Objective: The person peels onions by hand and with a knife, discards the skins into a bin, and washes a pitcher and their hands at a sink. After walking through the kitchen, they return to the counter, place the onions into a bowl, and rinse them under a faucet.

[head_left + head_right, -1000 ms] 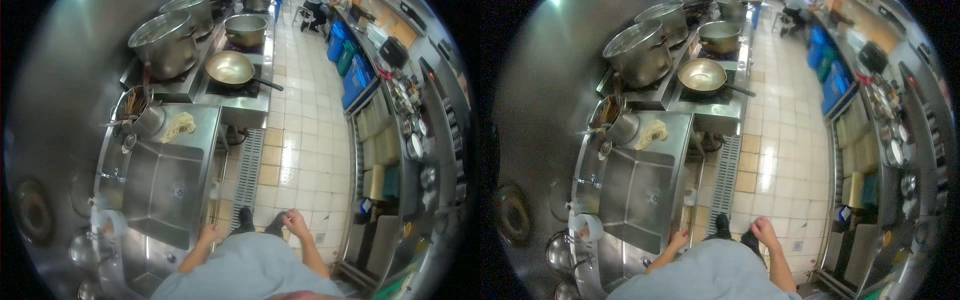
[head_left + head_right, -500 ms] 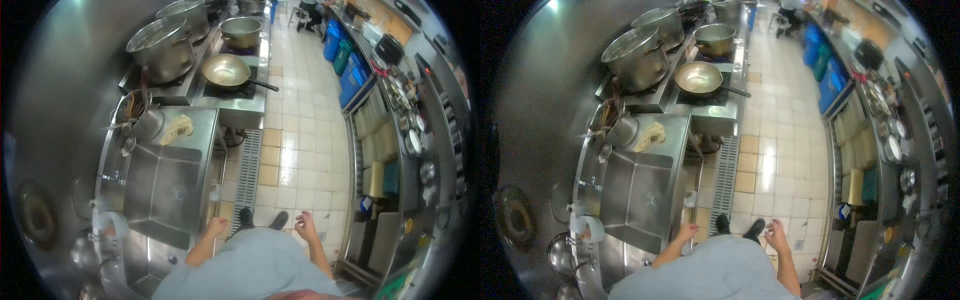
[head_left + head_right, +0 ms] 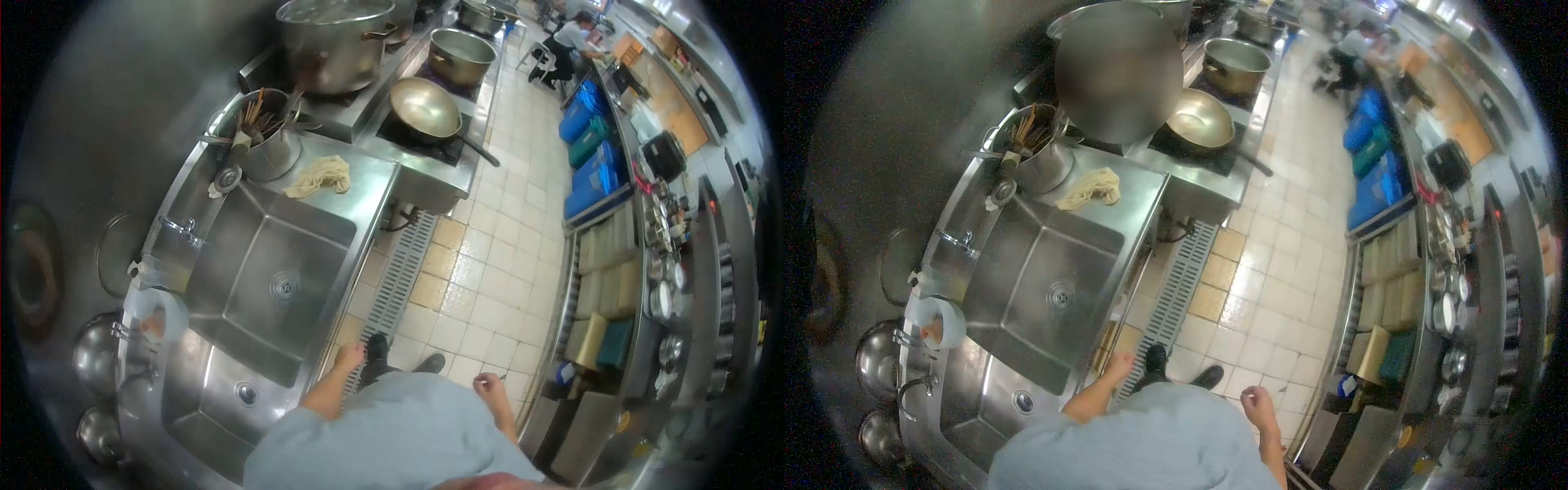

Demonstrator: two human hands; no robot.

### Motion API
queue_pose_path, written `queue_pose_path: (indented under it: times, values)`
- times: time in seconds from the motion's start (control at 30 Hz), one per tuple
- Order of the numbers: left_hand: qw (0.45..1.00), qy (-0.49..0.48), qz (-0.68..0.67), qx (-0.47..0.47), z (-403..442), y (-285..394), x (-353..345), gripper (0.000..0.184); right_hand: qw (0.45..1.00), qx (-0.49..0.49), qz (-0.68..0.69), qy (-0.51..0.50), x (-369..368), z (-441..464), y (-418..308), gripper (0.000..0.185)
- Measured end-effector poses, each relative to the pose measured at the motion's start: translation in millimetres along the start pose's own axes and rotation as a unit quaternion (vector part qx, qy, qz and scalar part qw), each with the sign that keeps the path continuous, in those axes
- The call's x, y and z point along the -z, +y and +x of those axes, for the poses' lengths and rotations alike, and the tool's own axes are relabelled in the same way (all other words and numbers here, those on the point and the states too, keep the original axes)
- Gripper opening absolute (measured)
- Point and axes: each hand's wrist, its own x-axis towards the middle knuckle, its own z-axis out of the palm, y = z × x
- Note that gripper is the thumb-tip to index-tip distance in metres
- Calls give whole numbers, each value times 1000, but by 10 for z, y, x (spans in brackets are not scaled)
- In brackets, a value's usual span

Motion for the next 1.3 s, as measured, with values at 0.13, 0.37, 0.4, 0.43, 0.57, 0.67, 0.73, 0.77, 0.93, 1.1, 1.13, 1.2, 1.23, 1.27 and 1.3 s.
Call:
queue_pose_path:
  times: [0.13,0.37,0.4,0.43,0.57,0.67,0.73,0.77,0.93,1.1,1.13,1.2,1.23,1.27,1.3]
  values:
    - [995,93,24,-27,-82,50,1,32,999,-43,10,-22,-63,10,-318,21]
    - [995,35,83,54,139,173,98,48,997,-27,13,-69,-518,347,-139,18]
    - [994,15,90,62,267,-7,27,46,997,-40,27,-53,-610,391,-249,17]
    - [996,21,74,53,302,-118,-5,44,996,-41,66,-48,-730,414,-163,18]
    - [993,42,46,101,633,-346,-160,38,978,-100,178,-48,-1165,380,99,17]
    - [985,125,-29,114,1145,-880,-524,38,964,-164,199,-57,-1385,243,269,18]
    - [983,136,15,125,1466,-1061,-626,38,962,-183,197,-55,-1514,134,402,18]
    - [978,157,52,129,1633,-1151,-671,38,960,-191,199,-56,-1573,79,467,18]
    - [965,204,-25,165,2331,-1358,-702,48,937,-259,233,1,-1888,-206,953,13]
    - [949,271,-95,127,3346,-2200,-889,64,930,-290,225,34,-2171,-208,1336,11]
    - [953,285,-30,95,3476,-2160,-845,68,895,-349,276,26,-2154,-179,1377,11]
    - [952,298,35,64,3737,-2116,-723,71,912,-330,243,27,-2155,-186,1488,10]
    - [959,246,86,107,3878,-2157,-614,73,928,-307,209,31,-2152,-124,1512,10]
    - [961,219,111,128,3959,-2197,-596,74,936,-270,220,51,-2176,-63,1500,13]
    - [961,191,137,147,4049,-2260,-581,74,936,-271,220,53,-2180,-29,1556,13]
